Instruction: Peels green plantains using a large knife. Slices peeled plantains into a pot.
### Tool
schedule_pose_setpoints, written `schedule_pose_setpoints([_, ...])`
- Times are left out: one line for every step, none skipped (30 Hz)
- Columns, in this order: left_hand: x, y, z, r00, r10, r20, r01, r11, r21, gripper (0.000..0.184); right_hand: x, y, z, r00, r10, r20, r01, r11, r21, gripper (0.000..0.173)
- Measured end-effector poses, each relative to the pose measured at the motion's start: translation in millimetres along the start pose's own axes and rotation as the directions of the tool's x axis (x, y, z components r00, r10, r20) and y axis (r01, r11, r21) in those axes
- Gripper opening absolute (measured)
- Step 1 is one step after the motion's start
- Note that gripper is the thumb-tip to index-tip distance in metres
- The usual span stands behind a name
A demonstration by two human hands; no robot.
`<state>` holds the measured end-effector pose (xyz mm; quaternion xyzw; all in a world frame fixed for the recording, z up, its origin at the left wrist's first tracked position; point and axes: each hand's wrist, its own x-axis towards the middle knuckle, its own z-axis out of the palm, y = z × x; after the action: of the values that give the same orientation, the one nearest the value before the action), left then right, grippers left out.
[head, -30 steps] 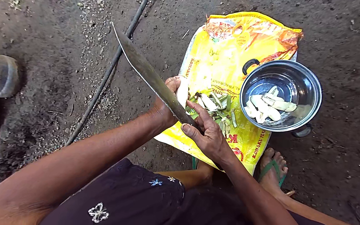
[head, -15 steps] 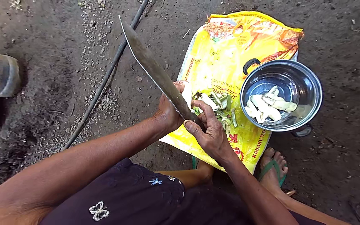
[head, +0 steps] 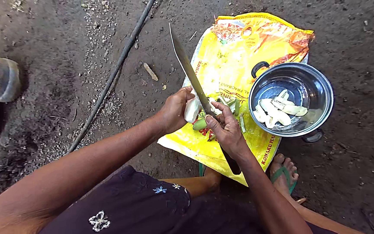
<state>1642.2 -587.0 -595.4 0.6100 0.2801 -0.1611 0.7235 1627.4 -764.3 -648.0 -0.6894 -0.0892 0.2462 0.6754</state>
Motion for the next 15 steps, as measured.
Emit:
schedule_pose_setpoints([1, 1, -8, 0.998, -0.023, 0.066, 0.021, 0.999, 0.044, 0.030, 1, 3, -2, 1.000, 0.008, -0.017, -0.009, 0.999, -0.048, 0.053])
schedule_pose_setpoints([1, 1, -15, 0.990, -0.046, 0.132, 0.033, 0.995, 0.096, 0.033, 2, 6, -5, 0.999, 0.023, -0.029, -0.025, 0.995, -0.094, 0.054])
schedule_pose_setpoints([-1, 2, -19, 0.980, -0.062, 0.188, 0.033, 0.988, 0.153, 0.036, 4, 11, -7, 0.999, 0.035, -0.042, -0.040, 0.991, -0.131, 0.055])
schedule_pose_setpoints([-3, 2, -20, 0.972, -0.077, 0.224, 0.028, 0.977, 0.213, 0.039, 6, 16, -8, 0.998, 0.048, -0.048, -0.055, 0.986, -0.156, 0.055])
schedule_pose_setpoints([-4, 2, -19, 0.971, -0.087, 0.225, 0.024, 0.964, 0.266, 0.040, 7, 20, -9, 0.997, 0.061, -0.049, -0.069, 0.983, -0.171, 0.055])
schedule_pose_setpoints([-5, 0, -16, 0.975, -0.091, 0.203, 0.025, 0.952, 0.305, 0.039, 8, 24, -9, 0.996, 0.077, -0.045, -0.083, 0.981, -0.176, 0.054])
schedule_pose_setpoints([-6, -2, -14, 0.981, -0.094, 0.173, 0.031, 0.941, 0.337, 0.037, 8, 26, -9, 0.995, 0.088, -0.041, -0.094, 0.979, -0.183, 0.053])
schedule_pose_setpoints([-5, -3, -10, 0.987, -0.097, 0.131, 0.044, 0.931, 0.362, 0.034, 8, 28, -8, 0.995, 0.090, -0.038, -0.096, 0.977, -0.192, 0.051])
schedule_pose_setpoints([-4, -5, -9, 0.990, -0.102, 0.094, 0.059, 0.923, 0.381, 0.034, 7, 30, -8, 0.995, 0.088, -0.038, -0.094, 0.975, -0.203, 0.048])
schedule_pose_setpoints([-1, -8, -10, 0.992, -0.103, 0.068, 0.068, 0.915, 0.397, 0.035, 8, 31, -7, 0.995, 0.093, -0.038, -0.099, 0.972, -0.212, 0.046])
schedule_pose_setpoints([0, -9, -10, 0.994, -0.104, 0.045, 0.077, 0.910, 0.408, 0.035, 8, 32, -7, 0.993, 0.107, -0.043, -0.114, 0.969, -0.217, 0.043])
schedule_pose_setpoints([0, -10, -9, 0.994, -0.106, 0.032, 0.083, 0.907, 0.412, 0.035, 8, 33, -8, 0.990, 0.128, -0.056, -0.137, 0.968, -0.212, 0.041])
schedule_pose_setpoints([0, -11, -8, 0.994, -0.105, 0.021, 0.087, 0.909, 0.408, 0.035, 9, 35, -8, 0.985, 0.150, -0.080, -0.163, 0.966, -0.199, 0.039])
schedule_pose_setpoints([-2, -12, -7, 0.994, -0.105, 0.015, 0.090, 0.909, 0.406, 0.034, 10, 38, -7, 0.977, 0.184, -0.107, -0.201, 0.963, -0.179, 0.038])
schedule_pose_setpoints([-4, -13, -7, 0.995, -0.104, 0.010, 0.091, 0.910, 0.404, 0.034, 11, 41, -7, 0.965, 0.228, -0.131, -0.247, 0.957, -0.151, 0.040])
